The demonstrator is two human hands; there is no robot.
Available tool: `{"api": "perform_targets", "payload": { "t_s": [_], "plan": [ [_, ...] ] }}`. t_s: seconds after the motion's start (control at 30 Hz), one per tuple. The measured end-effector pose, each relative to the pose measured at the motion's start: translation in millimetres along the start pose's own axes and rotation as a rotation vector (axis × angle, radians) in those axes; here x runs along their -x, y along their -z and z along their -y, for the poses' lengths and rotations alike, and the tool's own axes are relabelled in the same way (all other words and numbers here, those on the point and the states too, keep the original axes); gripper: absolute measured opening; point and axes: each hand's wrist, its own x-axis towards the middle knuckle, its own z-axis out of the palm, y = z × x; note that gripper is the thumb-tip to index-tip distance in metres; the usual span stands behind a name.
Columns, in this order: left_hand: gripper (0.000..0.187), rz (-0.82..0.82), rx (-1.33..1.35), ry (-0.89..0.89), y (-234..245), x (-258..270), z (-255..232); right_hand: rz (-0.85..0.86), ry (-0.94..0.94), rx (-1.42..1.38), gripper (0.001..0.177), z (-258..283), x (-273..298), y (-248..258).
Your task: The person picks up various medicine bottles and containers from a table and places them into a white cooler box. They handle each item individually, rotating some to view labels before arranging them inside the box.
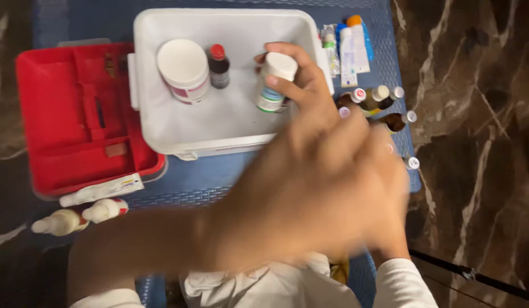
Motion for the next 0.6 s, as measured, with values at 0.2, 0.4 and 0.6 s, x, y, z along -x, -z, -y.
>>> {"api": "perform_targets", "payload": {
  "t_s": [0.2,0.4,0.6],
  "plan": [
    [0.025,-0.151,0.029,0.363,-32,7,111,-0.093,0.009,-0.080,0.057,-4,-3,4],
    [0.083,-0.121,0.730,0.571,-54,44,174,-0.071,0.035,-0.107,0.048,12,-27,7],
    [0.060,-0.007,1.089,0.784,-66,66,190,0.036,0.094,-0.010,0.043,14,-52,-9]
  ]
}}
